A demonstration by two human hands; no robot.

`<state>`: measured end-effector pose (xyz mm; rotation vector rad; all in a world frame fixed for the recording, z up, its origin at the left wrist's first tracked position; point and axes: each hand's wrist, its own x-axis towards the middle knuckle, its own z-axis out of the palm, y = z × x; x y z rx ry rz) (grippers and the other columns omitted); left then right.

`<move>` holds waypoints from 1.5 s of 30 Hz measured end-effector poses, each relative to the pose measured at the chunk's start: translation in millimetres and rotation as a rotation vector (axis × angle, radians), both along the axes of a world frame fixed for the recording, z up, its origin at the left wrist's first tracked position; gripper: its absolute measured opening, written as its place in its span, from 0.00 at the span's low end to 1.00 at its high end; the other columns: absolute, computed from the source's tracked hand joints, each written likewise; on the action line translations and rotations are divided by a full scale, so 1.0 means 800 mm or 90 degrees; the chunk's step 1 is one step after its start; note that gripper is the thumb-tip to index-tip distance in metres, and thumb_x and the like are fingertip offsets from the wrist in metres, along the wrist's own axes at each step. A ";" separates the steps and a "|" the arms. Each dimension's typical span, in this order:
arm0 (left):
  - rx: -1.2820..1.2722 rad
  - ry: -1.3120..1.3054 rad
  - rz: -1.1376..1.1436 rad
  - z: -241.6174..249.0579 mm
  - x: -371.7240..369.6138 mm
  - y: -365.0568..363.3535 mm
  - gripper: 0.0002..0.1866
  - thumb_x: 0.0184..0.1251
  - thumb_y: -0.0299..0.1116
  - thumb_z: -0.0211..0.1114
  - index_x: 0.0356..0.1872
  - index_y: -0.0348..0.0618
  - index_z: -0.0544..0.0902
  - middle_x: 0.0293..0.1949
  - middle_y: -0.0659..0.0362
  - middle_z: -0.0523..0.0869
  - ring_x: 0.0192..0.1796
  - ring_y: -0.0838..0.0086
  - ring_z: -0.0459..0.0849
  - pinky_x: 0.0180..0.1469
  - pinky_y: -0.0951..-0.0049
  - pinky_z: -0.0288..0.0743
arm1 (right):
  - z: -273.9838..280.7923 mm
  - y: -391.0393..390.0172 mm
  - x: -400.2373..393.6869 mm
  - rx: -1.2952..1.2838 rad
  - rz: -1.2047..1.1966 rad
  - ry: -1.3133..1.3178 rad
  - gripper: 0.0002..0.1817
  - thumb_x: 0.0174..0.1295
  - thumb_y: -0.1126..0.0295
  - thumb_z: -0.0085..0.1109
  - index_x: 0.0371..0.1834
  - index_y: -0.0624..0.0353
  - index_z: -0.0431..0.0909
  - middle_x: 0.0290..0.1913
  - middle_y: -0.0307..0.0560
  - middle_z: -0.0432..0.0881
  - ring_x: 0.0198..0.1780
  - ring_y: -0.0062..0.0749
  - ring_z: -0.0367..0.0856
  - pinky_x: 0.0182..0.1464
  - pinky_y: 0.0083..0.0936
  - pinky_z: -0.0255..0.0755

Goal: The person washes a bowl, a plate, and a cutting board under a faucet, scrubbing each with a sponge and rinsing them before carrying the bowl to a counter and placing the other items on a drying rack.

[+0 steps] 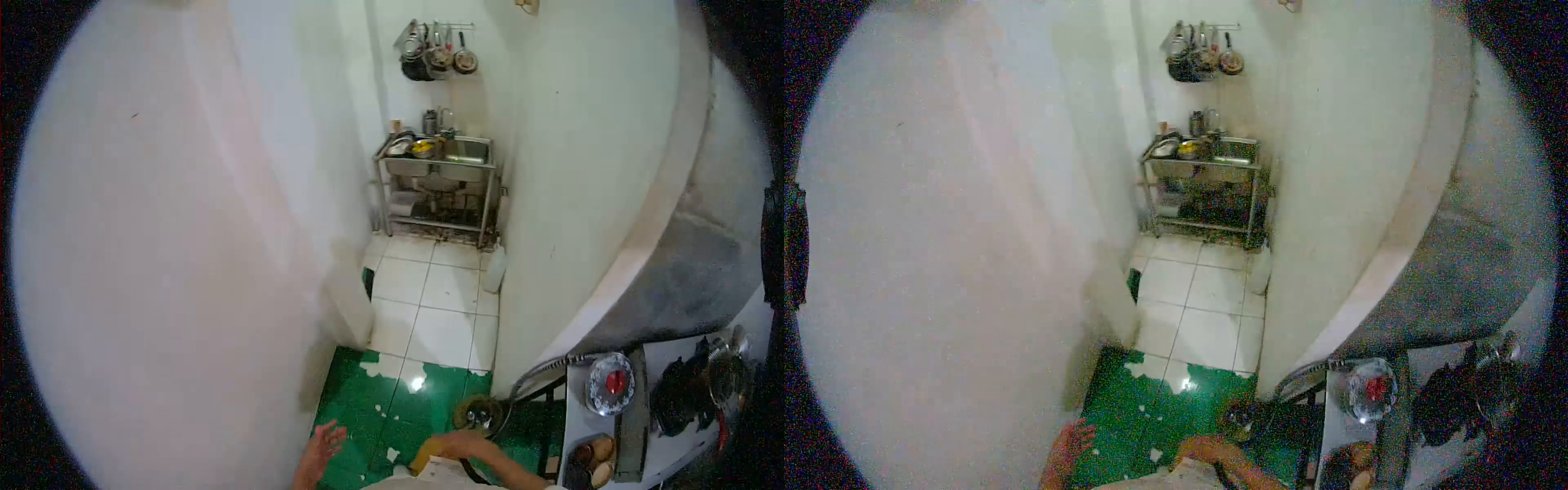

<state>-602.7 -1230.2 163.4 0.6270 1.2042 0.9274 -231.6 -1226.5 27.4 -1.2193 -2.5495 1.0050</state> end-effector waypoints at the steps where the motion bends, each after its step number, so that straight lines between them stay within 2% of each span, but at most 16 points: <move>1: 0.049 0.046 -0.086 0.013 0.008 0.073 0.35 0.65 0.60 0.41 0.62 0.42 0.61 0.56 0.52 0.72 0.59 0.65 0.68 0.61 0.63 0.56 | -0.007 0.030 0.025 0.013 -0.095 -0.022 0.29 0.59 0.47 0.48 0.58 0.53 0.66 0.47 0.57 0.76 0.42 0.49 0.77 0.38 0.41 0.73; 3: 0.081 0.051 -0.151 0.016 0.030 0.209 0.34 0.65 0.59 0.42 0.62 0.41 0.61 0.56 0.52 0.72 0.59 0.65 0.69 0.61 0.63 0.57 | 0.151 0.103 0.043 -0.246 -0.317 -0.186 0.30 0.56 0.46 0.50 0.57 0.54 0.67 0.48 0.58 0.75 0.47 0.51 0.75 0.45 0.44 0.71; 7: 0.143 0.020 -0.232 0.002 0.100 0.421 0.33 0.66 0.57 0.43 0.61 0.41 0.62 0.56 0.52 0.73 0.59 0.65 0.69 0.61 0.64 0.59 | 0.009 0.199 0.151 -0.184 -0.439 -0.239 0.34 0.53 0.42 0.51 0.56 0.55 0.67 0.50 0.59 0.74 0.51 0.52 0.73 0.51 0.45 0.67; 10: 0.076 -0.082 -0.183 -0.023 0.147 0.524 0.32 0.66 0.56 0.44 0.61 0.40 0.63 0.56 0.51 0.72 0.58 0.65 0.70 0.60 0.65 0.61 | 0.056 0.349 0.163 -0.443 -0.392 -0.315 0.34 0.53 0.41 0.50 0.56 0.53 0.68 0.56 0.58 0.69 0.56 0.53 0.69 0.53 0.46 0.65; 12: 0.035 -0.106 -0.150 -0.024 0.165 0.577 0.32 0.66 0.56 0.45 0.60 0.40 0.63 0.56 0.50 0.72 0.58 0.63 0.71 0.59 0.64 0.62 | 0.046 0.454 0.162 -0.343 -0.269 -0.358 0.34 0.54 0.40 0.49 0.59 0.50 0.66 0.57 0.58 0.68 0.57 0.54 0.67 0.54 0.46 0.65; 13: 0.018 -0.129 -0.117 -0.029 0.170 0.610 0.31 0.65 0.55 0.45 0.60 0.40 0.64 0.56 0.50 0.72 0.57 0.63 0.71 0.59 0.64 0.63 | 0.042 0.506 0.152 -0.158 -0.284 -0.349 0.34 0.56 0.41 0.47 0.61 0.48 0.62 0.54 0.58 0.72 0.55 0.53 0.69 0.54 0.45 0.65; 16: -0.021 -0.179 -0.056 -0.039 0.183 0.699 0.29 0.66 0.54 0.46 0.58 0.42 0.65 0.54 0.49 0.73 0.56 0.62 0.72 0.57 0.64 0.66 | 0.083 0.688 0.121 -0.005 -0.218 -0.201 0.30 0.60 0.49 0.47 0.64 0.47 0.58 0.48 0.55 0.75 0.51 0.49 0.72 0.51 0.43 0.67; 21: -0.046 -0.142 0.061 -0.065 0.195 0.892 0.26 0.65 0.52 0.48 0.55 0.43 0.68 0.51 0.51 0.77 0.54 0.65 0.74 0.55 0.63 0.66 | 0.146 0.941 0.096 -0.036 -0.163 -0.158 0.30 0.58 0.50 0.48 0.63 0.48 0.59 0.50 0.54 0.74 0.50 0.49 0.73 0.49 0.43 0.69; 28: 0.037 -0.055 -0.085 -0.087 0.305 1.251 0.25 0.64 0.51 0.50 0.55 0.45 0.69 0.49 0.56 0.77 0.52 0.70 0.75 0.56 0.69 0.64 | 0.058 1.165 0.243 -0.067 -0.329 -0.150 0.27 0.59 0.53 0.50 0.60 0.52 0.65 0.50 0.54 0.75 0.51 0.48 0.73 0.54 0.40 0.66; 30: 0.036 -0.019 -0.192 -0.052 0.379 1.339 0.26 0.63 0.52 0.51 0.56 0.45 0.68 0.51 0.56 0.77 0.53 0.71 0.74 0.56 0.68 0.63 | 0.057 1.198 0.310 0.016 -0.441 -0.057 0.25 0.59 0.55 0.52 0.57 0.54 0.68 0.49 0.53 0.76 0.48 0.43 0.75 0.53 0.35 0.67; 32: 0.031 -0.049 -0.279 -0.024 0.456 1.409 0.25 0.64 0.51 0.52 0.55 0.45 0.69 0.51 0.57 0.77 0.53 0.72 0.74 0.56 0.68 0.63 | -0.024 1.225 0.394 -0.060 -0.610 0.468 0.19 0.59 0.59 0.53 0.50 0.57 0.74 0.43 0.51 0.79 0.44 0.37 0.78 0.48 0.29 0.70; 34: 0.036 -0.051 -0.363 -0.041 0.525 1.486 0.24 0.64 0.50 0.52 0.55 0.45 0.70 0.50 0.58 0.78 0.52 0.74 0.74 0.56 0.69 0.63 | 0.113 1.288 0.419 0.004 -0.768 0.126 0.14 0.59 0.62 0.54 0.43 0.59 0.78 0.36 0.48 0.80 0.38 0.31 0.79 0.42 0.25 0.70; 35: 0.045 -0.037 -0.382 -0.043 0.558 1.519 0.23 0.65 0.48 0.52 0.54 0.45 0.70 0.50 0.59 0.78 0.52 0.74 0.74 0.55 0.70 0.63 | 0.113 1.325 0.443 0.046 -0.803 0.089 0.13 0.59 0.63 0.54 0.39 0.60 0.78 0.35 0.47 0.81 0.36 0.32 0.79 0.40 0.26 0.70; 38: 0.037 -0.029 -0.393 -0.054 0.640 1.591 0.21 0.66 0.46 0.51 0.54 0.46 0.71 0.49 0.60 0.79 0.51 0.76 0.74 0.54 0.72 0.63 | 0.091 1.433 0.501 0.175 -0.829 0.083 0.12 0.59 0.62 0.54 0.37 0.61 0.78 0.33 0.48 0.80 0.32 0.33 0.78 0.37 0.27 0.71; 42: -0.011 -0.037 -0.300 -0.089 0.712 1.663 0.23 0.64 0.49 0.53 0.54 0.44 0.71 0.49 0.58 0.79 0.51 0.72 0.76 0.54 0.70 0.66 | 0.030 1.624 0.564 0.094 -0.741 0.194 0.12 0.59 0.63 0.54 0.36 0.62 0.78 0.33 0.52 0.79 0.35 0.40 0.79 0.38 0.31 0.72; 45: -0.080 -0.015 -0.245 -0.091 0.748 1.703 0.19 0.66 0.44 0.53 0.53 0.45 0.72 0.48 0.59 0.79 0.50 0.76 0.75 0.53 0.76 0.64 | -0.043 1.761 0.593 0.048 -0.647 0.039 0.12 0.59 0.64 0.53 0.36 0.61 0.78 0.35 0.52 0.79 0.38 0.43 0.78 0.41 0.33 0.71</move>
